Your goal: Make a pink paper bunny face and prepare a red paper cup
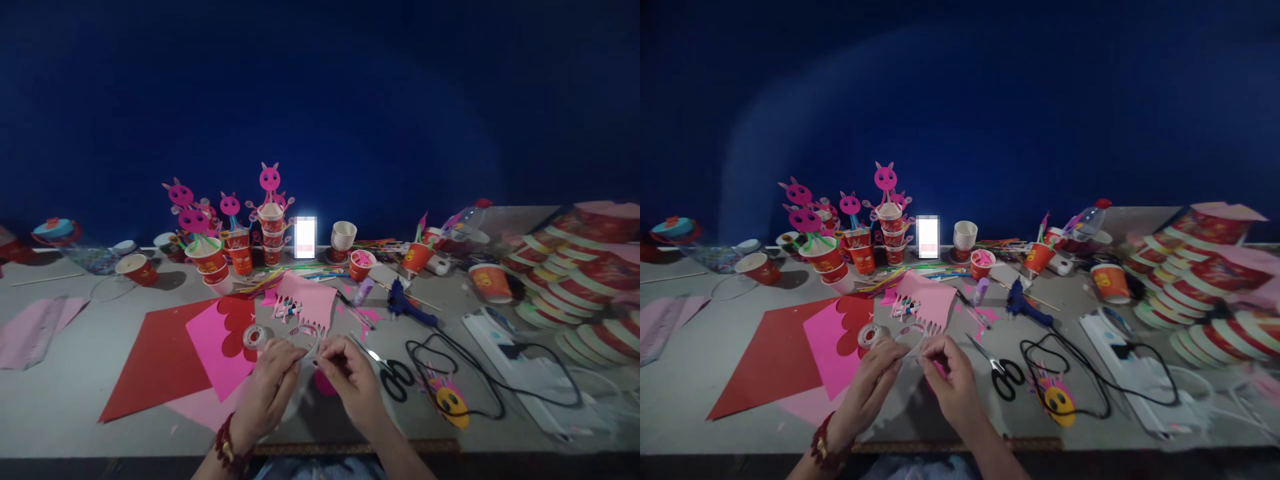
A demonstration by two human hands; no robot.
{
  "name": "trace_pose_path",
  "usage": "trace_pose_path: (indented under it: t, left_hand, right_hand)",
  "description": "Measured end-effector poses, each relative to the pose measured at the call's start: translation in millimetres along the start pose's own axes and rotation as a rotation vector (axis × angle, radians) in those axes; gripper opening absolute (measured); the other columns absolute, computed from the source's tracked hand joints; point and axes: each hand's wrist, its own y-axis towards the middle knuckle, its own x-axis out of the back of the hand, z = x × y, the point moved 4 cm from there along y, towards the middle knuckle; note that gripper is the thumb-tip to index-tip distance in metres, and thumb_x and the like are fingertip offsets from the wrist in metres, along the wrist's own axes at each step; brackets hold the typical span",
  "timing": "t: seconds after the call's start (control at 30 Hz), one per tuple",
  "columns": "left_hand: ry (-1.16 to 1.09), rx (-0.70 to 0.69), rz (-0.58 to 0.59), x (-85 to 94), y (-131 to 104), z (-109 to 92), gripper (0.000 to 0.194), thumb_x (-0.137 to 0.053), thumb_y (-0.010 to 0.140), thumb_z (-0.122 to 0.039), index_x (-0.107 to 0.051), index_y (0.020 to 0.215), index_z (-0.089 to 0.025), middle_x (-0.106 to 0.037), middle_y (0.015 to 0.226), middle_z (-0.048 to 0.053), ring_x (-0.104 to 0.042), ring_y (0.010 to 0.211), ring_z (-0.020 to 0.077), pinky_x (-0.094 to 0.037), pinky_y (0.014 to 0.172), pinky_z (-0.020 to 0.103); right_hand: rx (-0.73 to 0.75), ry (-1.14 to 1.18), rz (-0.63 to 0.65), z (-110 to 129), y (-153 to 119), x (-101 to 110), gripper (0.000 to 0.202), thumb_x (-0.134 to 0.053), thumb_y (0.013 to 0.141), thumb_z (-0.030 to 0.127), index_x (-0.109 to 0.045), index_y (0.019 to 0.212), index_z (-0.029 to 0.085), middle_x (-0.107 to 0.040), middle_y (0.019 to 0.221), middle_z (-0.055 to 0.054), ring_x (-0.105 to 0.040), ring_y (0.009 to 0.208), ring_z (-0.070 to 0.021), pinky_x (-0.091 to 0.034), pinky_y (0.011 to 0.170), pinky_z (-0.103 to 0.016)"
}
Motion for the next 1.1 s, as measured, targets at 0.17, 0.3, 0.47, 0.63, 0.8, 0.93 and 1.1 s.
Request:
trace_pose_path:
  t: [0.17, 0.3, 0.47, 0.63, 0.8, 0.93, 1.1]
  left_hand:
    - [0.047, -0.009, -0.020, 0.2, 4.2, -2.5, 0.023, -0.044, 0.097, -0.010, -0.059, 0.110, -0.021, -0.065, 0.090, 0.005, -0.061, 0.086, 0.0204, -0.048, 0.083, 0.036]
    - [0.062, -0.001, -0.011, 0.4, 3.1, -3.4, 0.026, -0.042, 0.097, -0.012, -0.061, 0.111, -0.021, -0.066, 0.094, 0.007, -0.061, 0.091, 0.0222, -0.048, 0.085, 0.038]
    - [0.053, 0.018, 0.004, 0.5, 0.9, -0.7, 0.028, -0.040, 0.098, -0.013, -0.061, 0.114, -0.021, -0.065, 0.094, 0.007, -0.061, 0.090, 0.0223, -0.050, 0.084, 0.039]
    - [0.068, 0.033, -0.043, 0.0, -0.6, -0.7, 0.028, -0.043, 0.098, -0.012, -0.060, 0.117, -0.023, -0.066, 0.100, 0.006, -0.062, 0.095, 0.0216, -0.050, 0.087, 0.038]
    - [0.079, 0.082, -0.123, -8.0, -5.7, 0.2, 0.030, -0.044, 0.098, -0.013, -0.062, 0.118, -0.026, -0.068, 0.110, 0.007, -0.062, 0.105, 0.0228, -0.051, 0.092, 0.039]
    - [0.010, 0.234, -0.298, 3.1, -12.2, 22.7, 0.022, -0.046, 0.099, -0.021, -0.065, 0.110, -0.023, -0.071, 0.103, 0.008, -0.067, 0.095, 0.0224, -0.056, 0.081, 0.036]
    - [0.145, 0.294, -0.396, 48.6, -21.3, 54.8, 0.025, -0.048, 0.100, -0.026, -0.062, 0.121, -0.024, -0.070, 0.111, 0.008, -0.066, 0.101, 0.0231, -0.054, 0.086, 0.036]
  right_hand:
    - [-0.031, -0.002, -0.026, -2.6, -6.1, -0.5, 0.005, -0.064, 0.090, 0.024, -0.061, 0.088, 0.022, -0.064, 0.085, -0.001, -0.063, 0.078, -0.0160, -0.052, 0.073, -0.025]
    - [-0.051, -0.036, -0.005, 2.8, -4.7, -0.3, 0.011, -0.064, 0.089, 0.021, -0.064, 0.099, 0.022, -0.066, 0.087, -0.001, -0.064, 0.078, -0.0161, -0.053, 0.072, -0.024]
    - [0.026, -0.127, 0.023, 9.5, -0.7, 0.2, 0.006, -0.064, 0.089, 0.020, -0.068, 0.085, 0.022, -0.069, 0.082, -0.002, -0.065, 0.078, -0.0174, -0.052, 0.072, -0.026]
    - [0.121, -0.199, -0.019, 5.3, -4.7, 0.5, 0.010, -0.061, 0.092, 0.020, -0.065, 0.084, 0.023, -0.068, 0.082, -0.002, -0.065, 0.078, -0.0183, -0.052, 0.073, -0.029]
    - [0.252, -0.260, -0.045, 5.3, -14.9, -7.0, 0.012, -0.058, 0.093, 0.015, -0.065, 0.090, 0.024, -0.069, 0.085, -0.003, -0.066, 0.083, -0.0197, -0.053, 0.077, -0.031]
    - [0.290, -0.233, -0.201, 5.8, -20.9, 11.6, 0.010, -0.059, 0.093, 0.018, -0.066, 0.090, 0.024, -0.068, 0.083, -0.004, -0.065, 0.081, -0.0206, -0.054, 0.076, -0.033]
    - [0.038, -0.240, -0.330, -16.9, -23.0, 66.0, 0.019, -0.070, 0.088, 0.038, -0.068, 0.081, 0.020, -0.067, 0.081, -0.006, -0.066, 0.075, -0.0210, -0.056, 0.069, -0.030]
